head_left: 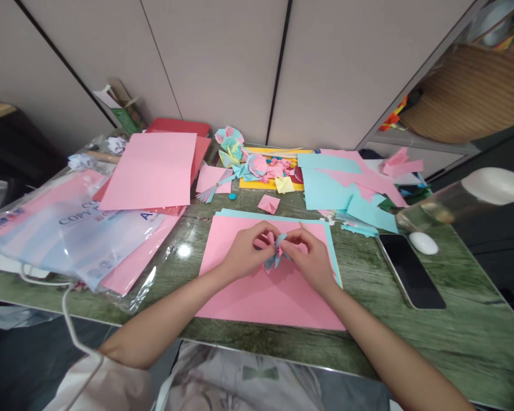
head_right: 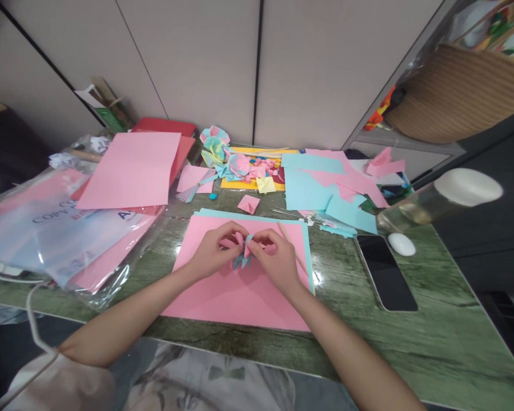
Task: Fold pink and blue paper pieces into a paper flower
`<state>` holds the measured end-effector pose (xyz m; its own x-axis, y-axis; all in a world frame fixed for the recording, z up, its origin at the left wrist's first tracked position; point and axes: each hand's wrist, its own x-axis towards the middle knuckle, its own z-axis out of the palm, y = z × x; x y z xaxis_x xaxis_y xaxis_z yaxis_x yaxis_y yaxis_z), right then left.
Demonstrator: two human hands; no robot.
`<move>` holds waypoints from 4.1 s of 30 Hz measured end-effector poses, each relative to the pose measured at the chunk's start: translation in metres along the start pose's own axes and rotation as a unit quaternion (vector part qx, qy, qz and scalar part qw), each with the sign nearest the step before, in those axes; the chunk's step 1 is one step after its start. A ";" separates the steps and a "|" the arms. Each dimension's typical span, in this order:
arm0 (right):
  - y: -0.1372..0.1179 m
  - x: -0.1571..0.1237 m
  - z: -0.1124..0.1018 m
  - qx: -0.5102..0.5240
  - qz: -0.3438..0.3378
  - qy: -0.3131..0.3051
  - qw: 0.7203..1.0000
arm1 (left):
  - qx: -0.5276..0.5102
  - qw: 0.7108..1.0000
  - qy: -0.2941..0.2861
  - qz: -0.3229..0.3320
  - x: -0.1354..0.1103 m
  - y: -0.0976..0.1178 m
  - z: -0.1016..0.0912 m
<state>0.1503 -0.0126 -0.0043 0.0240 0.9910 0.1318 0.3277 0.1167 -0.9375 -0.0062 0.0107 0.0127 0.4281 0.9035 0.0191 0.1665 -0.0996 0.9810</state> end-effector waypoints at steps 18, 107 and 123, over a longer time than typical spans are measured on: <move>0.006 -0.002 0.002 0.029 -0.028 -0.024 0.999 | -0.047 0.998 -0.008 -0.032 0.001 -0.005 -0.001; 0.024 0.013 -0.005 0.139 0.067 -0.151 0.976 | -0.130 0.981 -0.065 -0.128 0.015 -0.029 -0.005; 0.013 0.007 0.000 0.179 0.089 -0.128 0.971 | -0.112 0.986 -0.052 -0.109 0.014 -0.031 0.000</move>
<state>0.1548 -0.0045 -0.0158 -0.2002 0.9761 -0.0841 -0.0102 -0.0879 -0.9961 -0.0051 0.0264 -0.0178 0.4946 0.8443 -0.2063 0.0703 0.1977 0.9777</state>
